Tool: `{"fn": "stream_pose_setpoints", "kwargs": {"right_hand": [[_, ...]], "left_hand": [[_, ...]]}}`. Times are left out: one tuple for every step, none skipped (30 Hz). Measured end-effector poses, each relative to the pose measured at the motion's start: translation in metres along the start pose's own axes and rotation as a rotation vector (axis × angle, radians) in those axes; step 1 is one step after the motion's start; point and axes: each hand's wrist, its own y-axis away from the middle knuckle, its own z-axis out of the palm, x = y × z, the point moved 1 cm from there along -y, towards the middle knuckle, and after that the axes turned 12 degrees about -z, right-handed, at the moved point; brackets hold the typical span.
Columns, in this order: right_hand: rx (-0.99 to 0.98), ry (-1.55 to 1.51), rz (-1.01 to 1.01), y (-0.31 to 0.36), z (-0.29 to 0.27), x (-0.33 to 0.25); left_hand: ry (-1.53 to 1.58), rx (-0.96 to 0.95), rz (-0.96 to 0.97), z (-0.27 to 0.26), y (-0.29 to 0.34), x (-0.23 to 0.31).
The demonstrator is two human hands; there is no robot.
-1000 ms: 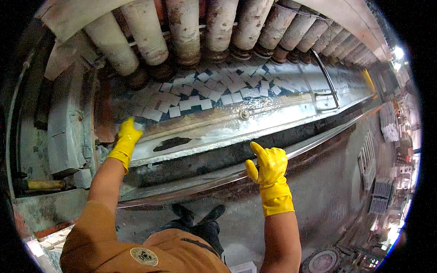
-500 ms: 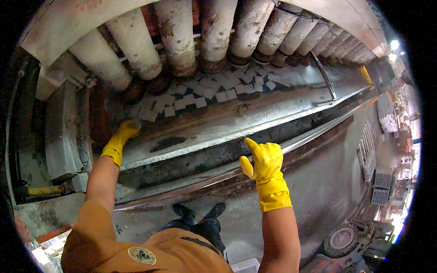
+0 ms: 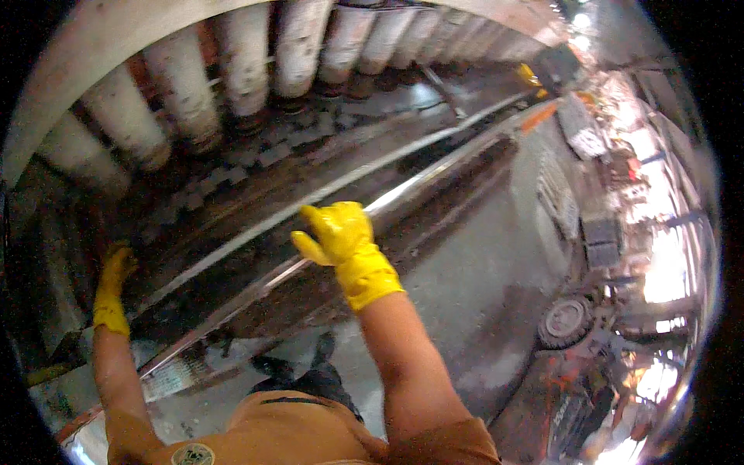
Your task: The person measures small white rectangular tiles using a caliper and sorts them into a white basket. They then move to a conveyor belt system, where they use a metal bar to push and align the tiles on the moving belt.
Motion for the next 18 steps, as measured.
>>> {"fn": "stream_pose_setpoints", "kwargs": {"right_hand": [[0.047, -0.008, -0.001, -0.013, 0.009, 0.000], [0.086, 0.005, -0.003, -0.033, 0.009, 0.006], [0.094, -0.004, 0.017, -0.039, 0.017, 0.005], [0.091, -0.010, 0.024, -0.040, 0.022, 0.005], [0.095, -0.009, 0.019, -0.044, 0.026, 0.005], [0.089, -0.035, 0.037, -0.044, 0.032, 0.001], [0.102, -0.041, 0.041, -0.044, 0.038, -0.004], [0.117, -0.056, 0.048, -0.044, 0.041, -0.010], [0.112, -0.028, 0.036, -0.056, 0.034, 0.016], [0.111, -0.014, 0.029, -0.057, 0.036, 0.019], [0.110, -0.002, 0.020, -0.058, 0.038, 0.016], [0.122, -0.019, 0.023, -0.061, 0.040, 0.015], [0.133, -0.037, 0.024, -0.064, 0.042, 0.014], [0.145, -0.059, 0.023, -0.066, 0.045, 0.010], [0.091, -0.026, 0.044, -0.072, 0.046, 0.008], [0.046, 0.010, 0.060, -0.076, 0.045, 0.008], [0.009, 0.029, 0.069, -0.088, 0.047, 0.009], [-0.027, 0.049, 0.073, -0.098, 0.050, 0.009]], "left_hand": [[0.103, -0.078, 0.008, -0.014, 0.000, 0.013], [0.104, -0.113, -0.003, -0.003, -0.004, 0.043], [0.088, -0.123, -0.022, 0.002, 0.007, 0.062], [0.087, -0.135, -0.044, 0.013, 0.017, 0.066], [0.031, -0.170, 0.096, 0.019, 0.027, 0.071], [-0.023, -0.199, 0.239, 0.022, 0.038, 0.071], [0.010, -0.222, 0.285, 0.023, 0.053, 0.070], [0.040, -0.244, 0.329, 0.025, 0.072, 0.073], [0.159, -0.262, 0.282, 0.052, 0.095, 0.103], [0.269, -0.268, 0.231, 0.062, 0.119, 0.109], [0.275, -0.273, 0.248, 0.065, 0.139, 0.107], [0.283, -0.276, 0.265, 0.062, 0.156, 0.102], [0.291, -0.279, 0.282, 0.060, 0.172, 0.096], [0.393, -0.342, 0.293, 0.055, 0.186, 0.088], [0.502, -0.403, 0.301, 0.052, 0.199, 0.080], [0.613, -0.462, 0.311, 0.050, 0.209, 0.073], [0.631, -0.401, 0.319, 0.044, 0.216, 0.073], [0.646, -0.360, 0.304, 0.040, 0.220, 0.072]]}}
